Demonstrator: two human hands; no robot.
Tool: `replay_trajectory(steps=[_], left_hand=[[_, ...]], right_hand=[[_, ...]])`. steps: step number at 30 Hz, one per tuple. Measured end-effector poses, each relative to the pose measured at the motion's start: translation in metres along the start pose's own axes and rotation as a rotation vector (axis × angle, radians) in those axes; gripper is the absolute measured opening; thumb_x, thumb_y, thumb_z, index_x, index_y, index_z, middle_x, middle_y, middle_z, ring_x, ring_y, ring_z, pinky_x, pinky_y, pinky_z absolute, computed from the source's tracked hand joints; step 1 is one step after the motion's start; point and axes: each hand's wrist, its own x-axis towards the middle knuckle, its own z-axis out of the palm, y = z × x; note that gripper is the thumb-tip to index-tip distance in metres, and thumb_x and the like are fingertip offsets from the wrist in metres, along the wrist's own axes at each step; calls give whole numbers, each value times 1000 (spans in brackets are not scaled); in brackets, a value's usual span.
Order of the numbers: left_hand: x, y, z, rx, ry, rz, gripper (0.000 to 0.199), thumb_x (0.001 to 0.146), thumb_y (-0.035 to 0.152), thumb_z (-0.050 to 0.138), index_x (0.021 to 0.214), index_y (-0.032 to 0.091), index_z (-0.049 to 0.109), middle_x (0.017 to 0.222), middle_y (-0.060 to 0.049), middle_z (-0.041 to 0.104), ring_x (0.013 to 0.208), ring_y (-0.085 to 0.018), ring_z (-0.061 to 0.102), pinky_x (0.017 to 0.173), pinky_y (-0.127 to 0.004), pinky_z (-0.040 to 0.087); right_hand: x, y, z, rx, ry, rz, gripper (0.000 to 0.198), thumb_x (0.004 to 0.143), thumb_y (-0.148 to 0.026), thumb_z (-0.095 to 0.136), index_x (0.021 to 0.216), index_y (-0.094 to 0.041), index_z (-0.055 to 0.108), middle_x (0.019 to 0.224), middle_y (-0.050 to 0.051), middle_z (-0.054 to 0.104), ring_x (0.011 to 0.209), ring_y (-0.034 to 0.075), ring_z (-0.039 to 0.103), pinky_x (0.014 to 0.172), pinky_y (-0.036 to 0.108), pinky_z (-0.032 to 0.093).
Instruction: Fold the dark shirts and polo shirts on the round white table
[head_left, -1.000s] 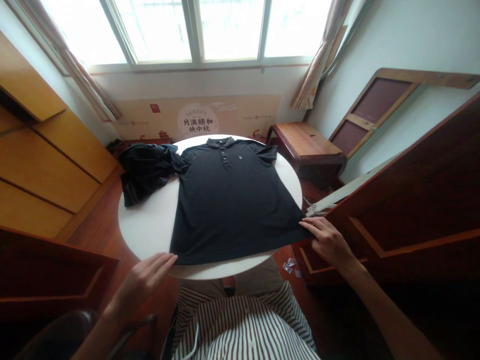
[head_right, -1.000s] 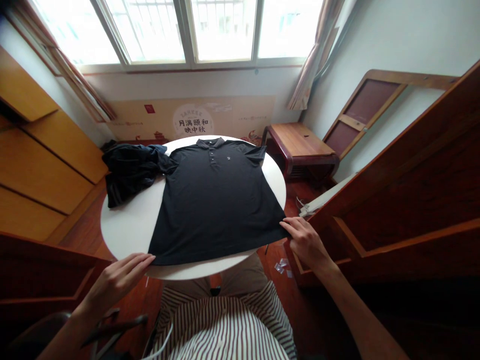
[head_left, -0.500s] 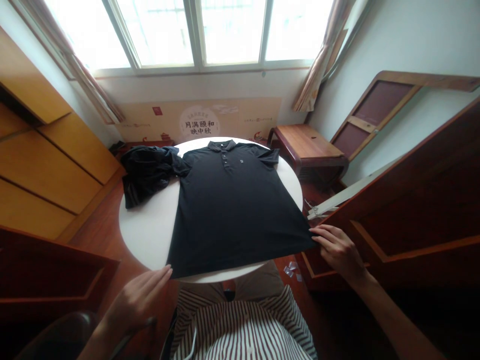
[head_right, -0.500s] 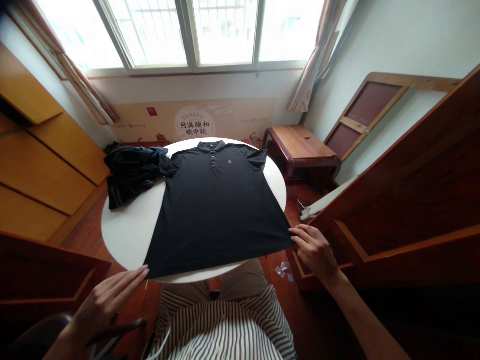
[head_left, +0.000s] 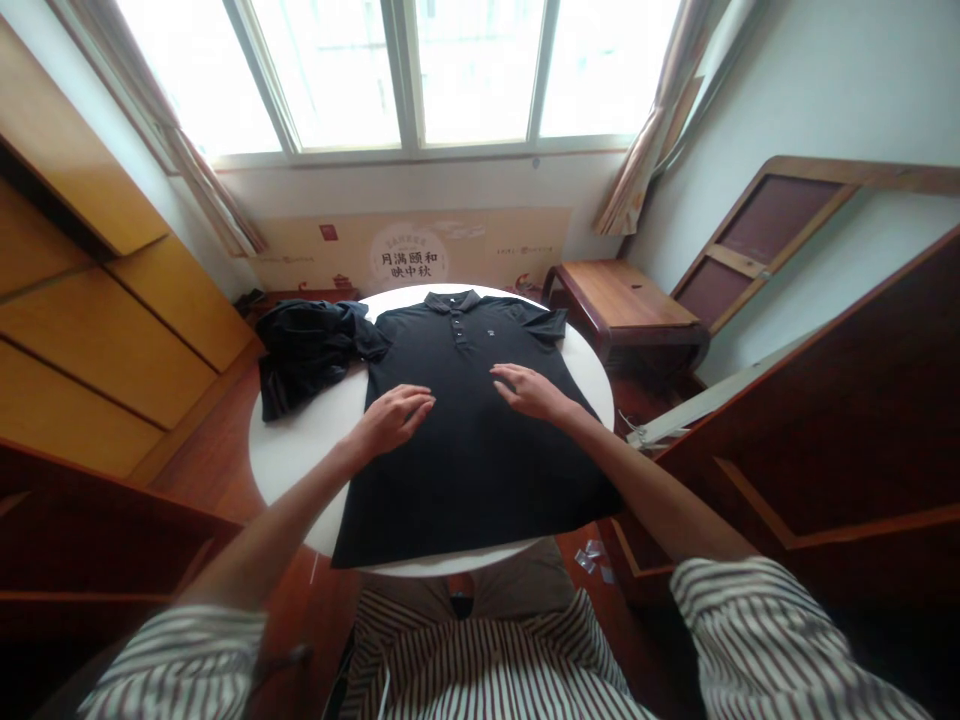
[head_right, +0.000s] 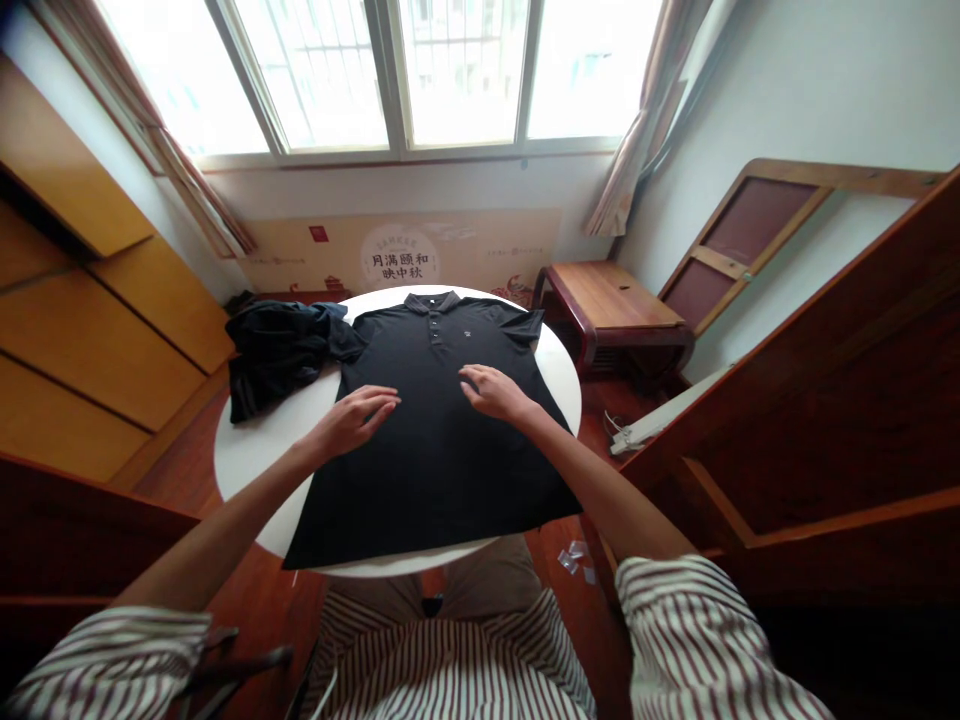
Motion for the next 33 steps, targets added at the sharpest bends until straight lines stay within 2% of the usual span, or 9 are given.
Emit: replay_trajectory(steps=[2,5,9,12,19,22,25,28,33], left_hand=[[39,-21,20,54,-86,-104,47,103,41,37,135,15,60,146,-13,53,138,-25,45,116,-43,36],[56,-45,44,137,-228,-253,58,102,50,36,152,20,41,161,-10,30,150,-31,26,120,-55,23],[28,-58,50,196,-243,-289,64,100,58,33,157,28,30,165,-6,20,152,-30,16,120,-57,15],[1,-57,45,216,-236,-316,69,99,63,32,157,27,29,165,-6,19,153,-31,15,121,-56,15],[-32,-56,43,204,-105,-403,73,95,65,41,151,19,40,161,-13,31,149,-34,25,120,-53,21],[-12,-73,32,142,68,-493,58,96,54,49,137,14,55,146,-15,51,137,-29,45,117,-43,33],[30,-104,10,120,257,-804,45,98,38,51,131,8,57,134,-19,59,129,-26,53,111,-35,40],[70,-137,-7,113,273,-1033,44,97,37,56,128,5,57,126,-21,61,119,-29,59,102,-43,48],[103,-169,-10,91,258,-1069,38,95,37,62,126,15,58,124,-11,60,106,-23,63,90,-44,55]], right_hand=[[38,7,16,-76,-115,94,56,101,-44,40,149,-14,46,157,13,39,146,30,33,119,51,27],[60,39,28,-150,-179,263,64,102,-57,30,156,-23,33,165,9,21,152,33,16,119,61,14],[46,93,21,-194,-119,475,69,101,-60,24,158,-22,28,166,11,17,152,30,16,121,54,13],[33,119,15,-214,-74,528,72,100,-59,25,158,-16,28,165,13,21,151,30,21,121,49,16],[32,123,19,-245,-41,520,73,100,-58,23,157,-14,32,163,13,26,148,34,26,120,50,20],[33,122,21,-257,-27,523,72,100,-57,23,156,-14,34,163,13,28,147,35,27,120,50,21],[33,121,21,-269,-13,526,70,100,-55,25,155,-15,36,162,12,29,147,34,28,119,51,22],[32,120,21,-267,1,522,68,100,-54,27,155,-16,37,162,11,31,146,34,30,119,50,23],[32,118,20,-261,3,532,68,100,-54,28,155,-15,38,161,11,33,146,34,31,120,48,23]])
